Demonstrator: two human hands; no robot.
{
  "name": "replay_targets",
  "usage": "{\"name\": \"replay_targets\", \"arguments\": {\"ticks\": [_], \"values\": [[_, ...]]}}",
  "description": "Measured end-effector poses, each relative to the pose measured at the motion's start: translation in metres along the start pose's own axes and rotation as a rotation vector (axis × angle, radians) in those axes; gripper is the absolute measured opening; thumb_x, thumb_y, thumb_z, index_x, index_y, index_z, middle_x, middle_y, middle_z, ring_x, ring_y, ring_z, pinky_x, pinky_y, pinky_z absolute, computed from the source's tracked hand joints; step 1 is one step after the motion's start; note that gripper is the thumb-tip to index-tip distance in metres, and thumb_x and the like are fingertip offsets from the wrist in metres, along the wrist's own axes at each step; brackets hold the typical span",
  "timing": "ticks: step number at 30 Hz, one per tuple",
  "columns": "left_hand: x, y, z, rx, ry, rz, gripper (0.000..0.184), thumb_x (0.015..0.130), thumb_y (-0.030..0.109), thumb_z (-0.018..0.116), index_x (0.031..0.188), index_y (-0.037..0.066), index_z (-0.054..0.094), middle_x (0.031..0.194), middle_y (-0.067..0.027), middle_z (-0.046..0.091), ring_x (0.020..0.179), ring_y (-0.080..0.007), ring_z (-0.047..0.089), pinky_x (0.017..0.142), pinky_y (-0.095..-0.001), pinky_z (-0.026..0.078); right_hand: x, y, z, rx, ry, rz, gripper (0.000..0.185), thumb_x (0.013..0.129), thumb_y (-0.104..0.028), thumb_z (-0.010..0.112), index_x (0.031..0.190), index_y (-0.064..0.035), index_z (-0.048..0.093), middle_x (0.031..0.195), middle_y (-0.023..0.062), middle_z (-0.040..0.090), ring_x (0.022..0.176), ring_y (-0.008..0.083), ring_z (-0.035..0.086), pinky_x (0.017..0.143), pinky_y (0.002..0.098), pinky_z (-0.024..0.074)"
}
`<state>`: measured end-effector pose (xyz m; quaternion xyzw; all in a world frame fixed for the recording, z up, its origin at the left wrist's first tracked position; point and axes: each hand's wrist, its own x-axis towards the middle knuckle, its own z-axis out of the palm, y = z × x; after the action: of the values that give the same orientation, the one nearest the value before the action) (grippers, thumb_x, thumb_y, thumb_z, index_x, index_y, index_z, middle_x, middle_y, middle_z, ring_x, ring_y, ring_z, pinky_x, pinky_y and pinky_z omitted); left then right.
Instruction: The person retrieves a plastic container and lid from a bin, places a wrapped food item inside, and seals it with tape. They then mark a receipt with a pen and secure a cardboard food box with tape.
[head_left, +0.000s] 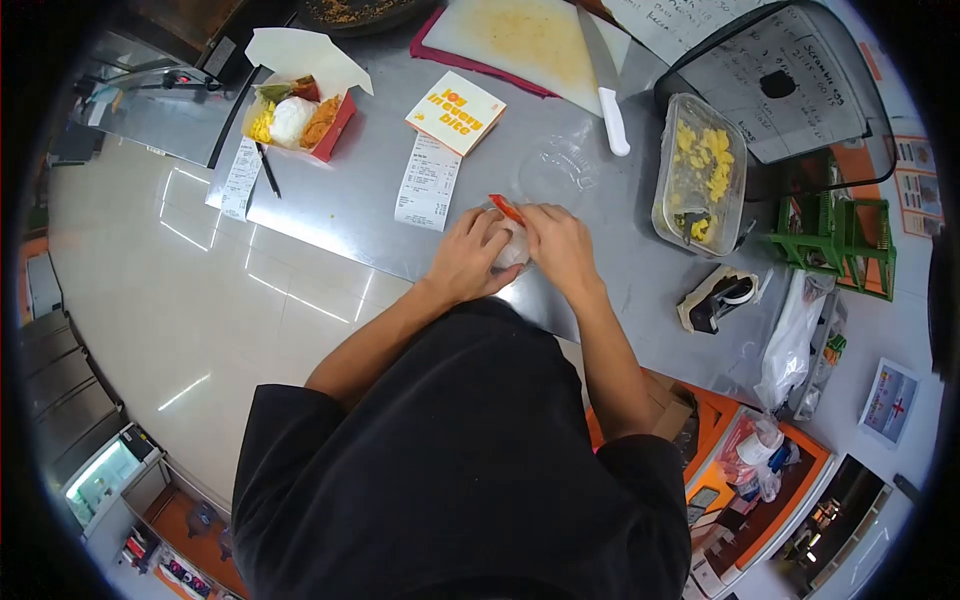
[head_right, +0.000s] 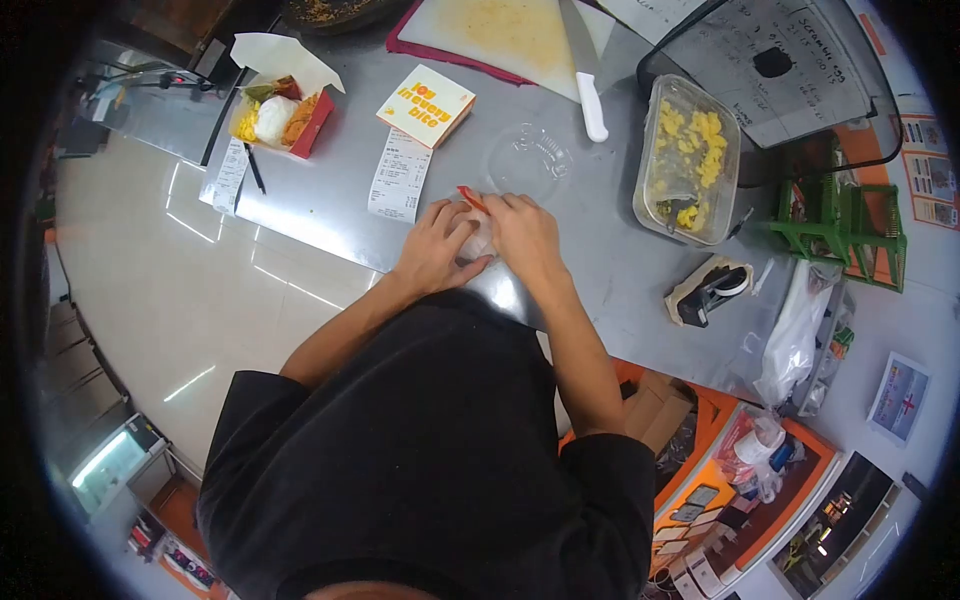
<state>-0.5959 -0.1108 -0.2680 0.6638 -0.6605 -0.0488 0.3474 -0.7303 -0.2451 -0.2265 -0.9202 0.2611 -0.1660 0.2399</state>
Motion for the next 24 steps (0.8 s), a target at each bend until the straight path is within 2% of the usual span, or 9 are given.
{"name": "replay_targets", "arguments": {"ticks": [5, 7, 11, 13, 14, 16, 23, 24], "values": [[0.0, -0.005, -0.005, -0.074, -0.023, 0.036, 0.051, 0.078, 0.027, 0.085, 0.116, 0.002, 0.061, 0.128, -0.0174, 0.059, 0.11, -0.0385, 0.061, 0.094, -0.045, 0.054, 0.0, -0.008, -0.019, -0.131, -0.108, -0.004, 0.013, 0.087, -0.005, 0.063, 0.097, -0.005, 0.07, 0.085, 0.014, 0.069, 0.082, 0.0362, 0.067, 0.073, 0.0462, 0.0557], [0.005, -0.003, -0.004, -0.183, 0.118, -0.201, 0.047, 0.08, 0.02, 0.082, 0.12, 0.004, 0.063, 0.127, -0.0169, 0.06, 0.098, -0.0335, 0.066, 0.087, -0.0391, 0.057, 0.001, -0.004, -0.013, -0.245, -0.173, -0.037, 0.018, 0.085, -0.01, 0.065, 0.101, -0.0072, 0.072, 0.089, 0.0113, 0.071, 0.086, 0.0315, 0.07, 0.077, 0.0433, 0.058], [0.032, -0.008, -0.02, -0.259, 0.054, -0.262, 0.035, 0.083, 0.016, 0.077, 0.117, 0.009, 0.069, 0.118, -0.0161, 0.066, 0.087, -0.027, 0.068, 0.079, -0.0365, 0.058, -0.012, -0.014, -0.005, -0.32, -0.18, -0.073, 0.017, 0.084, -0.01, 0.066, 0.099, -0.0054, 0.072, 0.09, 0.0106, 0.07, 0.087, 0.0301, 0.07, 0.078, 0.0416, 0.0582], [0.034, -0.027, -0.021, -0.12, -0.084, 0.003, 0.024, 0.084, 0.012, 0.073, 0.108, 0.013, 0.076, 0.106, -0.0086, 0.072, 0.086, -0.0247, 0.067, 0.08, -0.0386, 0.057, -0.017, -0.019, -0.01, -0.339, -0.181, -0.041, 0.018, 0.083, -0.01, 0.066, 0.1, -0.0042, 0.072, 0.092, 0.0106, 0.071, 0.09, 0.029, 0.069, 0.078, 0.0399, 0.0582], [0.033, -0.03, -0.022, -0.122, -0.093, 0.005, 0.024, 0.084, 0.012, 0.073, 0.108, 0.013, 0.076, 0.106, -0.0086, 0.072, 0.086, -0.0247, 0.067, 0.08, -0.0386, 0.057, -0.018, -0.019, -0.009, -0.335, -0.181, -0.033, 0.018, 0.083, -0.01, 0.066, 0.1, -0.0042, 0.072, 0.092, 0.0106, 0.071, 0.09, 0.029, 0.069, 0.078, 0.0399, 0.0582], [0.035, -0.033, -0.022, 0.032, -0.216, -0.012, 0.022, 0.083, 0.01, 0.072, 0.103, 0.014, 0.079, 0.096, -0.0024, 0.074, 0.089, -0.0234, 0.066, 0.08, -0.0388, 0.056, -0.017, -0.017, -0.006, -0.291, -0.149, -0.023, 0.021, 0.082, -0.008, 0.066, 0.102, -0.0043, 0.072, 0.091, 0.0103, 0.07, 0.091, 0.0286, 0.069, 0.079, 0.0394, 0.0586], [0.047, -0.039, -0.022, -0.003, -0.163, 0.045, 0.023, 0.083, 0.011, 0.071, 0.104, 0.016, 0.079, 0.1, 0.0009, 0.074, 0.097, -0.0199, 0.065, 0.08, -0.0354, 0.053, -0.033, -0.011, 0.025, -0.308, -0.034, 0.05, 0.027, 0.079, -0.005, 0.067, 0.105, -0.0028, 0.072, 0.099, 0.0095, 0.07, 0.095, 0.0287, 0.066, 0.08, 0.0391, 0.0595], [0.047, -0.038, -0.026, -0.065, -0.203, 0.114, 0.027, 0.082, 0.01, 0.072, 0.108, 0.014, 0.078, 0.107, 0.0002, 0.074, 0.098, -0.0222, 0.065, 0.081, -0.0358, 0.054, -0.036, -0.013, 0.029, -0.311, 0.018, 0.06, 0.028, 0.079, -0.006, 0.068, 0.106, -0.0027, 0.072, 0.102, 0.0097, 0.069, 0.096, 0.0288, 0.066, 0.08, 0.039, 0.0596]]}}
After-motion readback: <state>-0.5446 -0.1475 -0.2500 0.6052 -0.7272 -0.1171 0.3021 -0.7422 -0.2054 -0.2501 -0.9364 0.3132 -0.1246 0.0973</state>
